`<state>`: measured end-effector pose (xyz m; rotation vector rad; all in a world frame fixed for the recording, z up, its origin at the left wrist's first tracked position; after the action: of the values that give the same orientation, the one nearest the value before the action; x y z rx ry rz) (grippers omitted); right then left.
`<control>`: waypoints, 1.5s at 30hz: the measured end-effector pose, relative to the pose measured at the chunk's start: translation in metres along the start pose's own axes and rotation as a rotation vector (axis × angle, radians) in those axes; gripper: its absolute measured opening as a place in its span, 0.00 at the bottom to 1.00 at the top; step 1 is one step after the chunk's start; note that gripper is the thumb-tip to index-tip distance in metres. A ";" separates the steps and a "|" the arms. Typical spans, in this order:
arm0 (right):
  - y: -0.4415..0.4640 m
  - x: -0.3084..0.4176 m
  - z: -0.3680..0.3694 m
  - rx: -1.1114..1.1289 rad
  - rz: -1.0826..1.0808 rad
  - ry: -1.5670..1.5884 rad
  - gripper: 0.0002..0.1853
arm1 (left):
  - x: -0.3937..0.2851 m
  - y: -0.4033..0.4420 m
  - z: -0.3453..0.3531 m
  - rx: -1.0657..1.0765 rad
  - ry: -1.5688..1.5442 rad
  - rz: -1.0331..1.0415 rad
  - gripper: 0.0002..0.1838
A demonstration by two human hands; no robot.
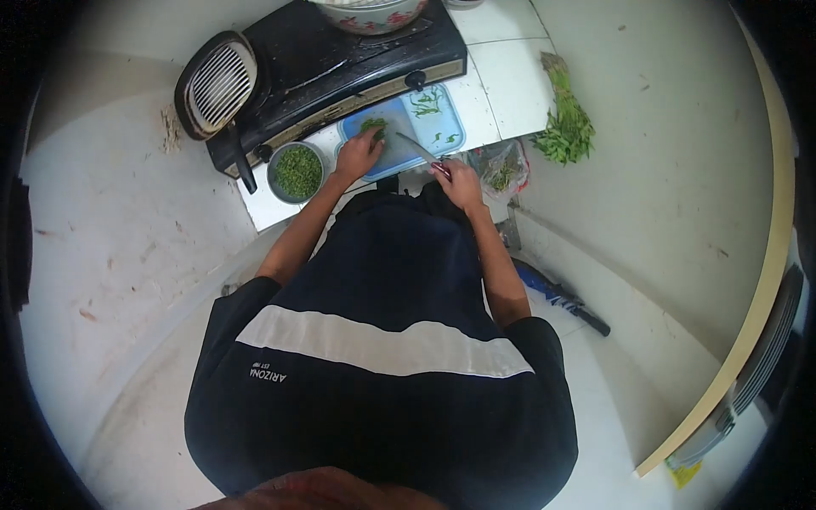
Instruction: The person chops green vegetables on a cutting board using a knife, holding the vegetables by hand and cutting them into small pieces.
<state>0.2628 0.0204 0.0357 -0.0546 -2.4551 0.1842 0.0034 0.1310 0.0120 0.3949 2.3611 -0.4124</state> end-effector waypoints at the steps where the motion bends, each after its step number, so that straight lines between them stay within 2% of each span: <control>1: -0.003 -0.005 -0.001 -0.014 0.017 0.003 0.21 | -0.002 0.005 0.002 -0.029 0.000 0.065 0.20; 6: -0.023 -0.037 -0.016 -0.198 0.189 0.029 0.22 | -0.026 0.051 0.018 0.010 -0.032 0.299 0.19; 8: -0.029 -0.043 -0.020 -0.264 0.186 0.066 0.22 | -0.040 0.067 0.026 0.054 -0.021 0.358 0.20; 10: -0.033 -0.047 -0.024 -0.355 0.169 0.069 0.22 | -0.045 0.083 0.040 0.103 0.049 0.352 0.23; 17: -0.045 -0.058 -0.029 -0.392 0.250 0.119 0.22 | -0.054 0.118 0.072 0.249 0.258 0.385 0.27; 19: -0.047 -0.060 -0.033 -0.420 0.258 0.139 0.22 | -0.057 0.123 0.077 0.323 0.271 0.318 0.27; 26: -0.050 -0.078 -0.046 -0.326 0.417 0.161 0.22 | -0.060 0.124 0.087 0.294 0.241 0.268 0.27; 32: -0.046 -0.089 -0.048 -0.397 0.383 0.241 0.22 | -0.055 0.120 0.094 0.193 -0.015 0.361 0.22; 34: -0.043 -0.097 -0.048 -0.356 0.403 0.209 0.22 | -0.062 0.115 0.090 0.279 -0.166 0.233 0.21; 38: -0.039 -0.101 -0.052 -0.366 0.396 0.243 0.22 | -0.063 0.118 0.081 0.261 -0.063 0.191 0.22; 40: -0.037 -0.102 -0.053 -0.338 0.427 0.266 0.22 | -0.056 0.123 0.083 0.139 0.064 0.282 0.23; 45: -0.034 -0.104 -0.059 -0.334 0.388 0.248 0.22 | -0.060 0.127 0.091 0.192 0.192 0.274 0.26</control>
<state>0.3807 -0.0151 0.0214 -0.6615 -2.1808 -0.0656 0.1485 0.1998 -0.0344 0.8710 2.4113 -0.4892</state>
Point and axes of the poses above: each hand's wrist, its own y-axis towards the middle knuckle, its own z-axis out of the palm, x = y × z, the point moved 2 cm from there along y, towards the middle knuckle, and after that the axes turned 1 degree about -y, right-handed, at the moved point
